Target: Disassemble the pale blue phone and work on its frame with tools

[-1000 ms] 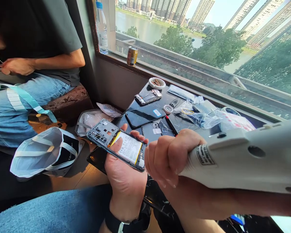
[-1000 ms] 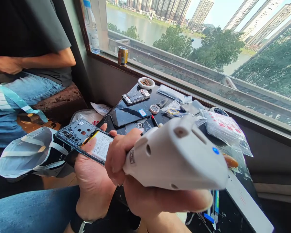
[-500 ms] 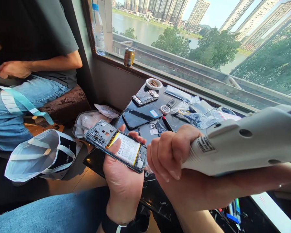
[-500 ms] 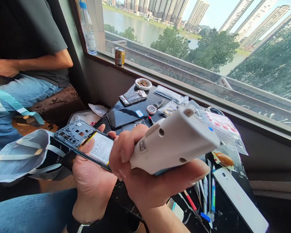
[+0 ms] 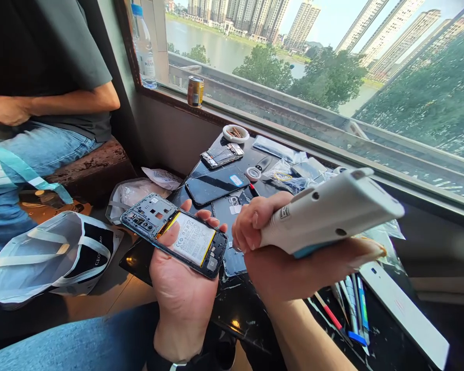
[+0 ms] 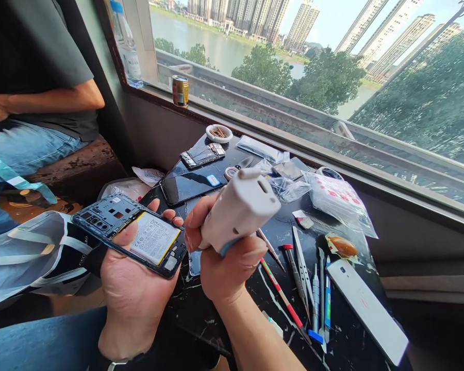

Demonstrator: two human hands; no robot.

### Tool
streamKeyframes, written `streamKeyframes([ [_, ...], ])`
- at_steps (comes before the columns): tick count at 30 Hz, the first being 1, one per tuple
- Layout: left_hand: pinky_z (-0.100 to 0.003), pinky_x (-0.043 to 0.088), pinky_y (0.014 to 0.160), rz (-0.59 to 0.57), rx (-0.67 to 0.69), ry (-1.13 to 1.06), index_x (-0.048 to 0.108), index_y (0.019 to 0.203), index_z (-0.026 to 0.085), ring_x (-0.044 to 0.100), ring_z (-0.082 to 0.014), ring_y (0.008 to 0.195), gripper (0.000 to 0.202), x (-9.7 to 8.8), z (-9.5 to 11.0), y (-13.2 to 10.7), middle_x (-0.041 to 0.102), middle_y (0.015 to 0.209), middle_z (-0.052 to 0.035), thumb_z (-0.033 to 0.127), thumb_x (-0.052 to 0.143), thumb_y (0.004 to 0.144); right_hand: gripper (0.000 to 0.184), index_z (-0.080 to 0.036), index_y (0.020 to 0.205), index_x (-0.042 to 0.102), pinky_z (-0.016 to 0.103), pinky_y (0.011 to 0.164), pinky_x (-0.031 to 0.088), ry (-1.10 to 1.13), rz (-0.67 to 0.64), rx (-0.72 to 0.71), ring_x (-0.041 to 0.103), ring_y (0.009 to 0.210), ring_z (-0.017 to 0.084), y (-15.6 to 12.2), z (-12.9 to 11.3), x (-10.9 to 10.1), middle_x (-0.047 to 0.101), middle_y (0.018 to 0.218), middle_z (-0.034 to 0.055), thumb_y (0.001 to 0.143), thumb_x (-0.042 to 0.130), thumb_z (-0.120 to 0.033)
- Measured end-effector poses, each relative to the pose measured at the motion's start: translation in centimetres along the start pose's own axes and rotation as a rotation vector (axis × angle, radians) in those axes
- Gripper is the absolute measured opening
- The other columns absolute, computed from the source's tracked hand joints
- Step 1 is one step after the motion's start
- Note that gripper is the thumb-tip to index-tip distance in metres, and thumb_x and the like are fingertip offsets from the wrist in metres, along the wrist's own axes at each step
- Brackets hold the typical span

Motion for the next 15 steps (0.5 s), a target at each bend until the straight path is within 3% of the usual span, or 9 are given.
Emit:
streamKeyframes([
  [5,-0.043,0.062,0.078,0.033,-0.061,0.057,0.068,0.112,0.017,0.073,-0.0267,0.089,0.031,0.1,0.7,-0.4,0.074,0.106,-0.0142,0.032,0.049,0.092,0.060,-0.021,0.066,0.064,0.023,0.036,0.032,-0.025,0.017,-0.128,0.038,0.039,0.012,0.9,0.1,-1.1,0.045,0.048,-0.0038,0.077,0.056,-0.079],
  [9,-0.047,0.063,0.076,-0.020,-0.192,0.182,0.068,0.112,0.012,0.072,-0.0347,0.102,0.032,0.0,1.1,-0.6,0.070,0.123,-0.0209,0.028,0.051,0.089,0.061,-0.022,0.064,0.062,0.024,0.034,0.030,-0.074,0.089,-0.257,0.036,0.037,0.012,1.6,0.1,-1.7,0.040,0.046,-0.0043,0.082,0.044,-0.078],
  [15,-0.048,0.063,0.075,-0.046,-0.371,0.297,0.069,0.110,0.009,0.071,-0.0375,0.104,0.032,0.1,0.8,-1.1,0.070,0.124,-0.0228,0.026,0.056,0.087,0.059,-0.023,0.063,0.060,0.025,0.035,0.031,-0.095,0.137,-0.290,0.038,0.036,0.013,1.7,0.2,-1.5,0.039,0.046,-0.0042,0.084,0.041,-0.076],
])
Point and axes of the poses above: each hand's wrist, its own y-axis towards the middle knuckle, its own x-axis out of the palm, z = x × y, the point moved 2 cm from there along y, towards the middle knuckle
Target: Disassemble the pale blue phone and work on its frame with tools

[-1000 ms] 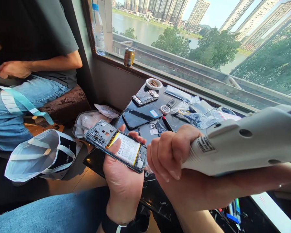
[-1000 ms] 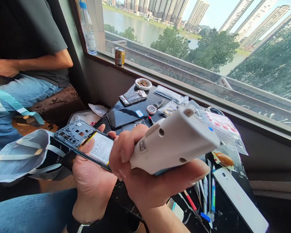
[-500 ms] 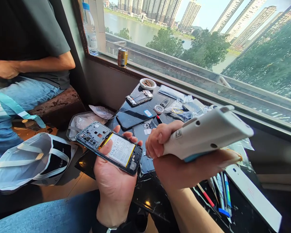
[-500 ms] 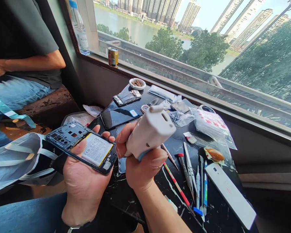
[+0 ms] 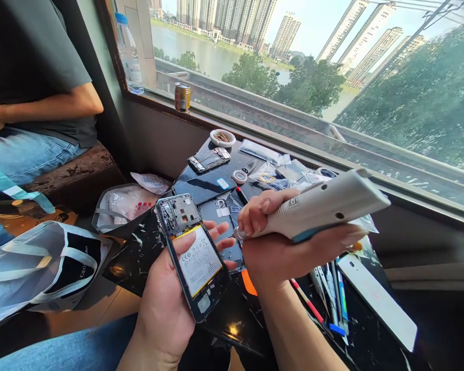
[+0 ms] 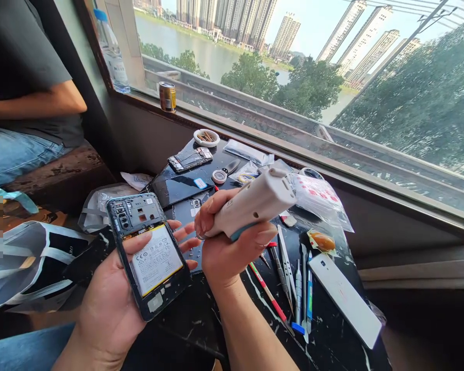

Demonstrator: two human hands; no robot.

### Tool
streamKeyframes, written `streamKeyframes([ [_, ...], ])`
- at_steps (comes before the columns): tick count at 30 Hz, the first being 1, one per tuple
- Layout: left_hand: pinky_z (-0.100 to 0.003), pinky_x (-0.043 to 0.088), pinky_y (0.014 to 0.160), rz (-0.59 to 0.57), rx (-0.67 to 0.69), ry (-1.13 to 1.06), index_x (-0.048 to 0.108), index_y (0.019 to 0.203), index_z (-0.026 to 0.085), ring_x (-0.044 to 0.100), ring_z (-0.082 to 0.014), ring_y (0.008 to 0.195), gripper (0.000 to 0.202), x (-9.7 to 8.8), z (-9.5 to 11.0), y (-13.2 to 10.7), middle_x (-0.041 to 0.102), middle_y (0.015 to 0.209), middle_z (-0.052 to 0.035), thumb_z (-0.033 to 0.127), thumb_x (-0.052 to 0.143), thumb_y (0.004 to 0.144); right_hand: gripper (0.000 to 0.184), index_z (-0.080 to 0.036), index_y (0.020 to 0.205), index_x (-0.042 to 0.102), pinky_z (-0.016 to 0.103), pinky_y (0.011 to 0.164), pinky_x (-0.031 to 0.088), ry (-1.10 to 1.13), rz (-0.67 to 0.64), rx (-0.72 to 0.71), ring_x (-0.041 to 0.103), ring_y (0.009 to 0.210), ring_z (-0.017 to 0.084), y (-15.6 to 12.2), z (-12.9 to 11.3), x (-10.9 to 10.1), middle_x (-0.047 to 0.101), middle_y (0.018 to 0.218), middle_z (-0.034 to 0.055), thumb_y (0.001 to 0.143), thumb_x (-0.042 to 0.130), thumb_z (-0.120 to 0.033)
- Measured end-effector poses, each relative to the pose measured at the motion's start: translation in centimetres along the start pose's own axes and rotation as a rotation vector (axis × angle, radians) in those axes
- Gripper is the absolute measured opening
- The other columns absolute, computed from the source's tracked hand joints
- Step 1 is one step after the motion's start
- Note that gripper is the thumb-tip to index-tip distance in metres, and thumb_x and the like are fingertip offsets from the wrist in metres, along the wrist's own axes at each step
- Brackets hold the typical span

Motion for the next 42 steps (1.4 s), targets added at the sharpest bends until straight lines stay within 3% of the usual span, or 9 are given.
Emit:
streamKeyframes([
  [5,-0.039,0.063,0.072,0.030,-0.016,0.060,0.070,0.106,0.008,0.072,-0.0347,0.104,0.029,0.5,-0.6,-0.3,0.074,0.114,-0.0224,0.024,0.054,0.089,0.056,-0.023,0.065,0.061,0.026,0.036,0.033,0.014,-0.012,-0.014,0.038,0.038,0.013,0.0,-0.3,-0.2,0.041,0.048,-0.0034,0.085,0.043,-0.072],
  [14,-0.038,0.064,0.078,0.059,0.009,0.093,0.070,0.101,0.007,0.071,-0.0336,0.109,0.027,0.2,-0.7,0.8,0.074,0.115,-0.0230,0.026,0.055,0.089,0.057,-0.023,0.067,0.060,0.026,0.038,0.033,0.031,0.014,-0.060,0.036,0.039,0.012,-0.1,-0.7,0.2,0.042,0.053,-0.0036,0.087,0.042,-0.073],
  [20,-0.038,0.064,0.074,0.043,-0.031,0.074,0.071,0.105,0.007,0.073,-0.0353,0.104,0.030,0.2,-0.6,0.6,0.073,0.118,-0.0230,0.027,0.058,0.087,0.058,-0.024,0.066,0.061,0.028,0.040,0.034,-0.010,0.009,-0.009,0.039,0.041,0.014,-0.2,-0.9,0.1,0.042,0.051,-0.0025,0.084,0.047,-0.077],
  [27,-0.041,0.060,0.091,0.060,-0.012,0.072,0.070,0.107,0.003,0.073,-0.0344,0.104,0.033,0.7,-1.1,0.5,0.073,0.114,-0.0251,0.026,0.059,0.086,0.059,-0.024,0.069,0.063,0.028,0.040,0.034,0.026,-0.044,0.027,0.039,0.042,0.016,-0.3,-0.5,-0.3,0.040,0.051,-0.0015,0.088,0.035,-0.072],
  [30,-0.042,0.058,0.096,0.059,-0.006,0.061,0.069,0.110,0.003,0.072,-0.0343,0.106,0.035,0.6,-1.1,0.6,0.073,0.115,-0.0255,0.027,0.059,0.086,0.054,-0.024,0.068,0.060,0.027,0.040,0.034,0.019,-0.023,0.004,0.039,0.041,0.015,-0.3,-0.5,0.0,0.041,0.051,-0.0019,0.088,0.037,-0.067],
  [35,-0.043,0.057,0.099,0.053,0.021,0.059,0.068,0.108,0.002,0.072,-0.0342,0.105,0.032,0.2,-0.8,0.8,0.073,0.115,-0.0263,0.025,0.058,0.087,0.057,-0.024,0.064,0.056,0.027,0.038,0.033,-0.022,0.055,-0.040,0.039,0.040,0.014,-0.3,-1.0,0.6,0.041,0.052,-0.0023,0.086,0.043,-0.075],
  [38,-0.041,0.058,0.096,0.071,0.020,0.032,0.068,0.107,0.003,0.072,-0.0332,0.106,0.030,-0.1,-0.8,1.0,0.073,0.116,-0.0251,0.023,0.058,0.087,0.061,-0.024,0.063,0.054,0.026,0.038,0.033,0.006,0.033,0.022,0.039,0.040,0.013,-0.1,-1.6,0.7,0.039,0.051,-0.0036,0.083,0.047,-0.080],
  [42,-0.039,0.060,0.090,0.040,0.037,-0.020,0.069,0.107,0.007,0.073,-0.0312,0.103,0.030,-1.1,-0.7,1.5,0.072,0.118,-0.0219,0.026,0.059,0.086,0.056,-0.023,0.063,0.050,0.024,0.037,0.033,0.121,-0.139,0.264,0.035,0.037,0.011,-0.5,-2.1,0.8,0.037,0.048,-0.0068,0.084,0.058,-0.074],
])
Point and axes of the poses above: each hand's wrist, its own y-axis towards the middle knuckle, its own x-axis out of the palm, z = x × y, the point moved 2 cm from there along y, towards the middle knuckle
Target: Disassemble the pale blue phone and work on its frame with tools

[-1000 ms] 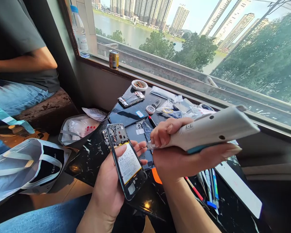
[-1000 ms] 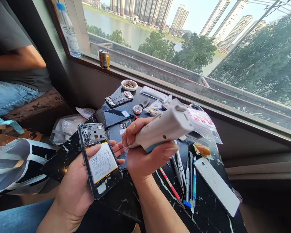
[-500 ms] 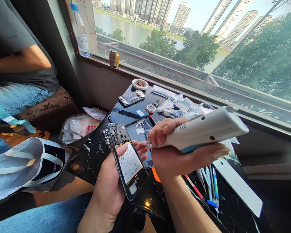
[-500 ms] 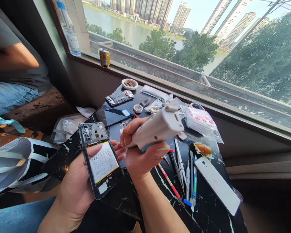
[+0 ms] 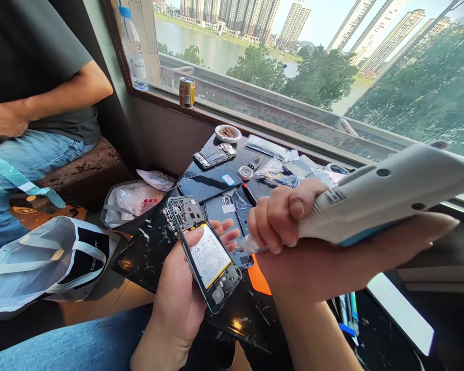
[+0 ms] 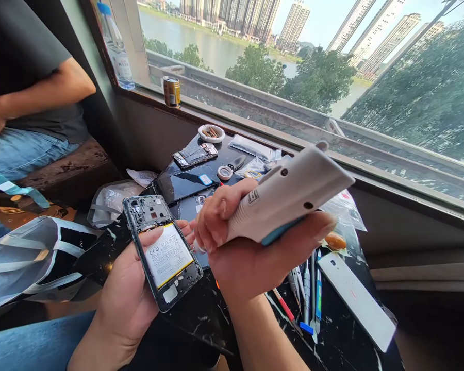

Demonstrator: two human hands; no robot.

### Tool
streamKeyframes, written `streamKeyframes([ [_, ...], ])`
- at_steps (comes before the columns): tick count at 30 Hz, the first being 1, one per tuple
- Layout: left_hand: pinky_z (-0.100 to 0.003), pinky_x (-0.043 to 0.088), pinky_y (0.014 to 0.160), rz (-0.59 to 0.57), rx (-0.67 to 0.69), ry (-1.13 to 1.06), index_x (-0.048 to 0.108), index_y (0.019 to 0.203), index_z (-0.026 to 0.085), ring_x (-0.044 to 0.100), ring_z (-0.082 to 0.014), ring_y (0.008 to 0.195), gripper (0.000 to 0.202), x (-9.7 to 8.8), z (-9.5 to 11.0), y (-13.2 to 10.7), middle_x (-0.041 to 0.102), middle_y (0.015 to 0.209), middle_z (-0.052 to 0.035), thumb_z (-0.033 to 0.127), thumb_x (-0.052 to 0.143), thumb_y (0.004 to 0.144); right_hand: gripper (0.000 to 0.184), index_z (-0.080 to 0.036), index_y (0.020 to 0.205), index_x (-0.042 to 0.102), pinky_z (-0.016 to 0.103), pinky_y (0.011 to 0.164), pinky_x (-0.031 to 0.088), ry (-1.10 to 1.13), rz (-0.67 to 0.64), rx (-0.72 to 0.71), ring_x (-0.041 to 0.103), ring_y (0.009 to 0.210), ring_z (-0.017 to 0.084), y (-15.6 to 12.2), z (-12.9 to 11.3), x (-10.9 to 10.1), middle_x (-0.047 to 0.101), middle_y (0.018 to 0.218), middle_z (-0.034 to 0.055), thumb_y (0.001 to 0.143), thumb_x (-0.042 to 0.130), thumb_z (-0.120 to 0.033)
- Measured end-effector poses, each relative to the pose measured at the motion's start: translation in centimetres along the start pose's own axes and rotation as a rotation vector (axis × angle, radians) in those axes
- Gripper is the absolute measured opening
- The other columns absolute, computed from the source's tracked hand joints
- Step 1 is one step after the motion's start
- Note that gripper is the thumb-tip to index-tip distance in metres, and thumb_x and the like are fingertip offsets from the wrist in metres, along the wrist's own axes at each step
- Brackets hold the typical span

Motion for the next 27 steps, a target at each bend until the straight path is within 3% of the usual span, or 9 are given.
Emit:
streamKeyframes([
  [3,-0.038,0.060,0.087,-0.015,0.021,-0.042,0.069,0.109,0.009,0.074,-0.0277,0.095,0.032,-0.7,0.0,0.6,0.073,0.114,-0.0190,0.029,0.059,0.086,0.058,-0.022,0.065,0.049,0.023,0.035,0.033,0.106,-0.094,0.146,0.032,0.034,0.009,-0.8,0.1,0.0,0.037,0.046,-0.0078,0.087,0.053,-0.075],
  [9,-0.035,0.059,0.077,0.022,0.028,-0.110,0.069,0.109,0.010,0.071,-0.0213,0.078,0.034,-0.4,0.0,1.2,0.074,0.104,-0.0162,0.032,0.060,0.084,0.065,-0.021,0.066,0.053,0.023,0.036,0.034,0.174,-0.115,0.234,0.037,0.036,0.010,-1.6,0.3,-0.3,0.038,0.045,-0.0067,0.082,0.048,-0.084],
  [15,-0.036,0.060,0.070,0.051,0.034,-0.131,0.070,0.103,0.011,0.069,-0.0211,0.072,0.031,0.4,0.0,0.9,0.075,0.098,-0.0146,0.032,0.058,0.084,0.064,-0.022,0.065,0.054,0.024,0.034,0.033,0.161,-0.110,0.259,0.039,0.038,0.012,-1.6,0.4,-0.2,0.040,0.048,-0.0053,0.080,0.049,-0.084],
  [22,-0.041,0.060,0.076,0.043,0.023,-0.135,0.069,0.105,0.014,0.069,-0.0217,0.071,0.030,0.8,-0.1,0.7,0.074,0.094,-0.0116,0.032,0.057,0.084,0.063,-0.022,0.064,0.054,0.024,0.036,0.032,0.156,-0.121,0.276,0.037,0.038,0.012,-1.6,0.1,0.0,0.038,0.047,-0.0055,0.081,0.049,-0.082],
  [27,-0.037,0.060,0.071,0.055,0.012,-0.203,0.070,0.103,0.015,0.068,-0.0203,0.070,0.028,1.2,0.1,1.2,0.073,0.093,-0.0101,0.030,0.059,0.083,0.061,-0.021,0.063,0.053,0.027,0.041,0.035,0.092,-0.141,0.237,0.042,0.042,0.013,-1.9,-0.1,0.2,0.044,0.048,-0.0031,0.083,0.053,-0.079],
])
Point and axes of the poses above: each hand's wrist, its own y-axis towards the middle knuckle, its own x-axis out of the palm, z = x × y, the point moved 2 cm from there along y, towards the middle knuckle
